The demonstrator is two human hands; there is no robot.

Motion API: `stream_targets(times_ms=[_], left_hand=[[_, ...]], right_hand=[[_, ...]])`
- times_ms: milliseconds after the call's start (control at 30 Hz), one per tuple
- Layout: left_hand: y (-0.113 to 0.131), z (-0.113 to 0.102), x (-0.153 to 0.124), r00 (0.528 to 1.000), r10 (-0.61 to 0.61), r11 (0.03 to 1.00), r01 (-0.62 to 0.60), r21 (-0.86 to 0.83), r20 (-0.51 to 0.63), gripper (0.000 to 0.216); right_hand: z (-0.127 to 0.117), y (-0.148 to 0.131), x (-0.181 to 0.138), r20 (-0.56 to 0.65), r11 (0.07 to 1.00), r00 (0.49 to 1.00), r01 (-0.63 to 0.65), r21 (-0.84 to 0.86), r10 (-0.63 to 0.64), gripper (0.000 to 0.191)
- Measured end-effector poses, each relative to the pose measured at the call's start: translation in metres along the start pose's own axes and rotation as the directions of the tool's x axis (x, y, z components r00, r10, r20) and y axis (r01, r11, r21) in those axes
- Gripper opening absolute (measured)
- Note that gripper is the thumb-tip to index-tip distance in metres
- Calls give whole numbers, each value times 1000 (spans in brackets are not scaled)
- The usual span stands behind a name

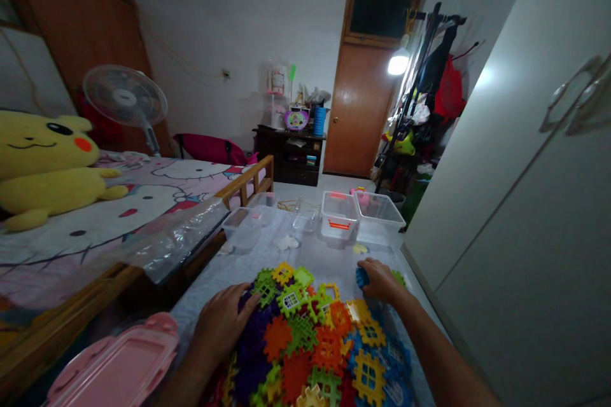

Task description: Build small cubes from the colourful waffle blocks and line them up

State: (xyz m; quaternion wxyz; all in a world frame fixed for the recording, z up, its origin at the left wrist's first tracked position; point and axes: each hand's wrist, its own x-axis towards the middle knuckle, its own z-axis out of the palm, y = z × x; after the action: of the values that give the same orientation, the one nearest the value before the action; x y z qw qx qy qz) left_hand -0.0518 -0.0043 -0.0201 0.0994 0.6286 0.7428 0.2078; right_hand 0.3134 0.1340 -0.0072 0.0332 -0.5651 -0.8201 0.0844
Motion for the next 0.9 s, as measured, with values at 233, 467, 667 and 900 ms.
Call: stream_targets(times_ms=[233,467,667,900], left_hand=[[-1,3,1,1000,-6,1000,6,-31,-25,50],[-2,3,2,1000,-26,999,27,-40,14,52],[1,0,0,999,-20,997,23,-74,40,51],[2,-2,-2,998,-24,997,27,-67,54,47]], right_hand=[[-5,5,6,17,1000,1000,24,0,-24,51],[-24,-6,-21,-54,998,997,52,33,-50,63],[-21,-24,-78,11,962,992,123,245,-129,44],[8,-36,-82,-12,947,989,142,288,-144,31]])
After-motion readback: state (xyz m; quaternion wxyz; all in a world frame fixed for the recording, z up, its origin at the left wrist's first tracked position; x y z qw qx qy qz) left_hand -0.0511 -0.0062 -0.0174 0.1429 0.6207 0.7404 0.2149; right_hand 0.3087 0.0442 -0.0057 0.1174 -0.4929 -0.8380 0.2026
